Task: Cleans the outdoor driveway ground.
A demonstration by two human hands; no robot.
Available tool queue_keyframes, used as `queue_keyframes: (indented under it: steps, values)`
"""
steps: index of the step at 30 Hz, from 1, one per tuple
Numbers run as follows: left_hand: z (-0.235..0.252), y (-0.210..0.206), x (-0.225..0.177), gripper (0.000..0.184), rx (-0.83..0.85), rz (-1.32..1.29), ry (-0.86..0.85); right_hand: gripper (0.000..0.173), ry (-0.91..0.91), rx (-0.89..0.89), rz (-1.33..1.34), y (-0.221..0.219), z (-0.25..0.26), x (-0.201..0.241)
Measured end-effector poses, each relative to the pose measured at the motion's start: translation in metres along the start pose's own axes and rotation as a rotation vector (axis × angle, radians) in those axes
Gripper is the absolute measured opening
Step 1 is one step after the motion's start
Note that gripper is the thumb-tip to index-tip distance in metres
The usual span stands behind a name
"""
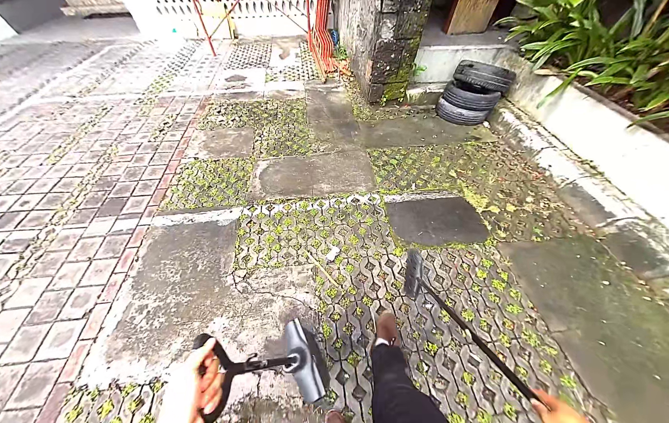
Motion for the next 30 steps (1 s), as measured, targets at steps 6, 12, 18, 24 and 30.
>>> queue_keyframes:
  steps: [6, 12, 18, 24, 30]
  values:
    - [0.022, -0.114, 0.013, 0.051, -0.048, 0.110, -0.070, 0.047, 0.129, -0.023, -0.329, 0.088, 0.159, 0.153]
    - [0.130, -0.234, 0.013, 0.051, -0.169, -0.004, -0.064, 0.055, 0.185, -0.057, -0.578, 0.154, 0.263, 0.371]
    - [0.268, -0.206, -0.006, 0.046, -0.332, 0.002, 0.019, 0.045, 0.198, 0.079, -0.611, 0.119, 0.290, 0.503]
    - [0.321, -0.191, -0.036, 0.045, -0.298, 0.114, 0.064, 0.045, 0.348, 0.455, -0.707, 0.049, 0.223, 0.517]
    - [0.347, -0.163, -0.061, 0.041, -0.165, 0.113, 0.150, 0.047, 0.399, 0.612, -0.437, 0.087, 0.238, 0.431]
Point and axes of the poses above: each hand's wrist, its own z-axis towards the middle knuckle, its own y-axis out of the back of the hand, x = y × z, the point moved 1 cm from there along z, towards the middle knuckle
